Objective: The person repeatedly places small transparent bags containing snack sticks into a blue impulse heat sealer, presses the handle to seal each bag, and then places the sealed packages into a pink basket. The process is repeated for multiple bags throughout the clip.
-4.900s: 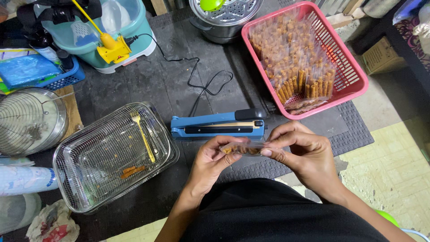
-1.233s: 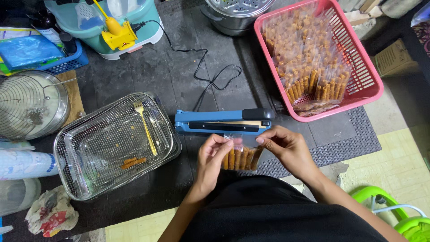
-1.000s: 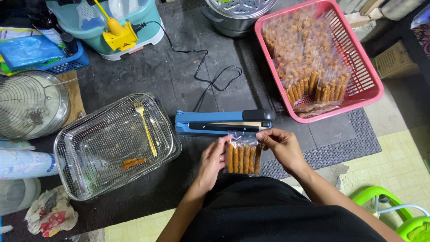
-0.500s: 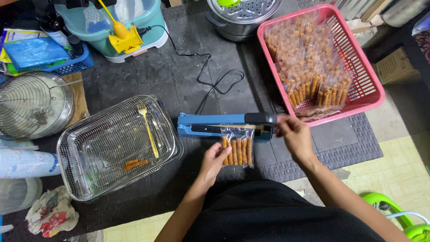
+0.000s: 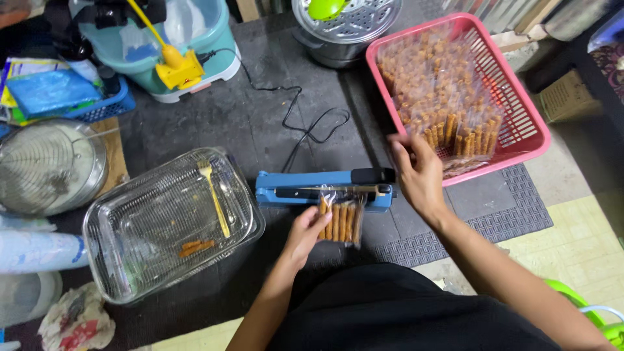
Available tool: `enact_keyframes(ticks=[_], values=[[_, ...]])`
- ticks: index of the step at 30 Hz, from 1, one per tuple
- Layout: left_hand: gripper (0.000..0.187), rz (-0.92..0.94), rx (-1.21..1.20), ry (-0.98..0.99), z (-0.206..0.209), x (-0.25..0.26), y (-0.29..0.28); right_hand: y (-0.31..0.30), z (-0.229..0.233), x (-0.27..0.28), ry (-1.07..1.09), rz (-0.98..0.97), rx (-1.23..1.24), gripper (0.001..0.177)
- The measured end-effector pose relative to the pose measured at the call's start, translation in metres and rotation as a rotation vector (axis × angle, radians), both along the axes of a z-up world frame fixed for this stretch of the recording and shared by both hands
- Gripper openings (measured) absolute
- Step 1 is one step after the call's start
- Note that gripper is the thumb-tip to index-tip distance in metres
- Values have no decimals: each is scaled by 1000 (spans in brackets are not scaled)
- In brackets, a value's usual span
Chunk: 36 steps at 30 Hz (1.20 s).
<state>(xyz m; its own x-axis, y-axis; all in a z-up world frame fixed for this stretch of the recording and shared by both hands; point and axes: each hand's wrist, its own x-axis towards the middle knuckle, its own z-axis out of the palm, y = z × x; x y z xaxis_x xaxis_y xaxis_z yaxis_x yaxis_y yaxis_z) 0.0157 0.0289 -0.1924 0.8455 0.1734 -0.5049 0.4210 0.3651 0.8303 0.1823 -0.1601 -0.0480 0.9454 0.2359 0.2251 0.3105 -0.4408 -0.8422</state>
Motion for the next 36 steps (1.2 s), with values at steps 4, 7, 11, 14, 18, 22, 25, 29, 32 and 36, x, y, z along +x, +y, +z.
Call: enact_keyframes(ticks=[4,7,11,14,18,22,25,29,32,36], values=[[27,-11,-5,-85,0,-9,-9,-44,-76,-13,203,-145,132,19],[30,-21,30,-105,-2,-6,-17,-70,-134,-19,368,-173,275,19],[32,-22,6,-55,5,-2,-32,-83,-188,-14,737,-134,452,34],[33,-13,18,39,14,2,-42,-83,-214,-10,830,-94,562,37],[32,-6,-10,30,19,8,-61,-84,-235,-8,826,-71,598,32],[32,-16,12,69,26,17,-78,-87,-239,-7,811,-3,659,24],[32,13,-23,49,33,21,-90,-89,-235,-3,812,8,590,24],[32,41,-36,24,35,23,-102,-94,-230,-1,840,34,636,27],[31,59,-12,34,30,22,-110,-95,-230,1,857,58,690,28],[30,86,18,59,32,19,-118,-97,-230,4,885,70,696,27]])
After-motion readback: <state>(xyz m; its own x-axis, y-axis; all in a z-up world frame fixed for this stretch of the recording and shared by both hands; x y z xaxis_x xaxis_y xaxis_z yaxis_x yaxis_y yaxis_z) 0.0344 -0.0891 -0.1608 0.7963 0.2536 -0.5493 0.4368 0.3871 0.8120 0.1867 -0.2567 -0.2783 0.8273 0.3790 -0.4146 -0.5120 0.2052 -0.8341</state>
